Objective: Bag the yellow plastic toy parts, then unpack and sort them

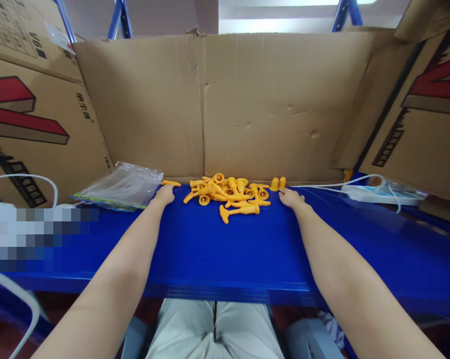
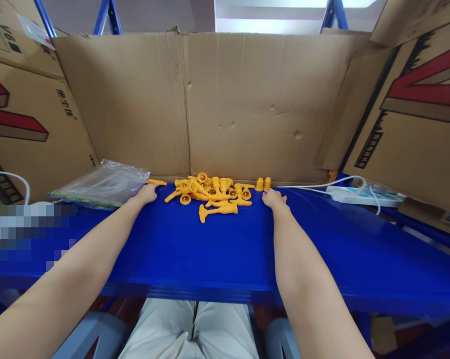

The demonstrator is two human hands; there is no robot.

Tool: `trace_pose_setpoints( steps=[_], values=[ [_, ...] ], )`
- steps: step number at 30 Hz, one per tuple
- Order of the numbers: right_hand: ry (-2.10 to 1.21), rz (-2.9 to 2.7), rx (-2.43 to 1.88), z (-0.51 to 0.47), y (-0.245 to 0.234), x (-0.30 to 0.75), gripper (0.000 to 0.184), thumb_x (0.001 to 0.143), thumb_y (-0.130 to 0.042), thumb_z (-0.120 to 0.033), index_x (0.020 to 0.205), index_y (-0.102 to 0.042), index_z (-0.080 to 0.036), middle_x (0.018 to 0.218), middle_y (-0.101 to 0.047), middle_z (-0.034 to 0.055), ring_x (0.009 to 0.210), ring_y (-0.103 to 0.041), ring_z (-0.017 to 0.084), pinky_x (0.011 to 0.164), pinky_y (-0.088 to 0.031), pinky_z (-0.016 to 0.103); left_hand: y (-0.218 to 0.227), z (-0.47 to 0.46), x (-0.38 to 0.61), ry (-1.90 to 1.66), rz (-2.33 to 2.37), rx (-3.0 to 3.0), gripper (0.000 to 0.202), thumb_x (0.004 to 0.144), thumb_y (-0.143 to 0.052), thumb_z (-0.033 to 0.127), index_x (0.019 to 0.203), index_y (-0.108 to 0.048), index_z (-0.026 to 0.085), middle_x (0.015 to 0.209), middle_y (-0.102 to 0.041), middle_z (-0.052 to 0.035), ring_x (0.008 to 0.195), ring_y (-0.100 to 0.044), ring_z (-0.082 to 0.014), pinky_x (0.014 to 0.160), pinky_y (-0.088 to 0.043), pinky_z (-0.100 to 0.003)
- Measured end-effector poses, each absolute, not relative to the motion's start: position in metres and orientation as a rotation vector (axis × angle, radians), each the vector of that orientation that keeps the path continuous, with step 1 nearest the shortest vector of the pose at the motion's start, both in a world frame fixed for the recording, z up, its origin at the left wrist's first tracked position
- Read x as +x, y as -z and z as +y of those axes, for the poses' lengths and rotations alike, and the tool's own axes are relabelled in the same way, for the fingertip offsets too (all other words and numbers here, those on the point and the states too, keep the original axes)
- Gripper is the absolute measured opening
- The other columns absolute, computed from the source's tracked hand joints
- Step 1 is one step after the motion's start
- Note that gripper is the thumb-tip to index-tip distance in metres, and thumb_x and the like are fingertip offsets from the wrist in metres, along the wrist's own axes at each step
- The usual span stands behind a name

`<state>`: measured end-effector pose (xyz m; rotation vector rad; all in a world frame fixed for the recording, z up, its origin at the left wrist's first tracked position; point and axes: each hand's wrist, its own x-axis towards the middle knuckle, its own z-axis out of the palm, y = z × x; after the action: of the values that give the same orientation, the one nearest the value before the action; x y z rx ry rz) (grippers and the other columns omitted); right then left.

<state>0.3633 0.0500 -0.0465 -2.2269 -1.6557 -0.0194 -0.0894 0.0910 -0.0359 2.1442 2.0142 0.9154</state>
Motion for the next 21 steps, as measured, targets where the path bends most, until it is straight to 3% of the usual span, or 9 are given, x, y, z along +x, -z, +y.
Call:
trace_pose_setpoints(
  steps=[7,11,14,21],
  values=[
    [0.16,-1.587,-2.262,0.038,0.025,0.343,0.035,0.088,-0.039,-0.022,0.106,-0.068,-0.015,0.113,-0.066,0.0165,0.108,-0.061,0.029,0.088,-0.046,0.04,0.028,0.093,-0.09,-0.856,2.133,2.172,0.036,0.064,-0.061,0.011,0.098,-0.07,0.018,0.112,-0.068,-0.0123,0.112,-0.059,-0.0263,0.101,-0.041,-0.036],
    [0.082,-1.608,-2.17,0.047,0.015,0.329,0.042,0.091,-0.038,-0.041,0.102,-0.069,-0.016,0.108,-0.067,0.0164,0.106,-0.062,0.03,0.084,-0.047,0.036,0.012,0.088,-0.077,-1.09,2.176,2.096,0.034,0.067,-0.06,0.01,0.099,-0.069,0.013,0.117,-0.064,-0.0192,0.112,-0.058,-0.0328,0.098,-0.043,-0.043],
    [-0.102,-1.701,-2.167,0.062,0.015,0.322,0.048,0.086,-0.046,-0.051,0.1,-0.07,-0.012,0.105,-0.067,0.0181,0.106,-0.061,0.031,0.085,-0.048,0.036,-0.007,0.08,-0.059,-1.426,2.005,1.975,0.034,0.065,-0.058,0.005,0.095,-0.069,0.016,0.106,-0.068,-0.0137,0.107,-0.061,-0.0293,0.095,-0.046,-0.04],
    [-0.283,-1.657,-2.174,0.071,0.018,0.309,0.032,0.079,-0.057,-0.036,0.096,-0.071,-0.013,0.083,-0.068,0.0157,0.083,-0.067,0.031,0.069,-0.054,0.038,-0.028,0.055,-0.021,-1.802,1.603,1.671,0.029,0.073,-0.048,0.009,0.094,-0.066,0.016,0.099,-0.069,-0.0066,0.097,-0.062,-0.0191,0.091,-0.048,-0.031]
  ],
)
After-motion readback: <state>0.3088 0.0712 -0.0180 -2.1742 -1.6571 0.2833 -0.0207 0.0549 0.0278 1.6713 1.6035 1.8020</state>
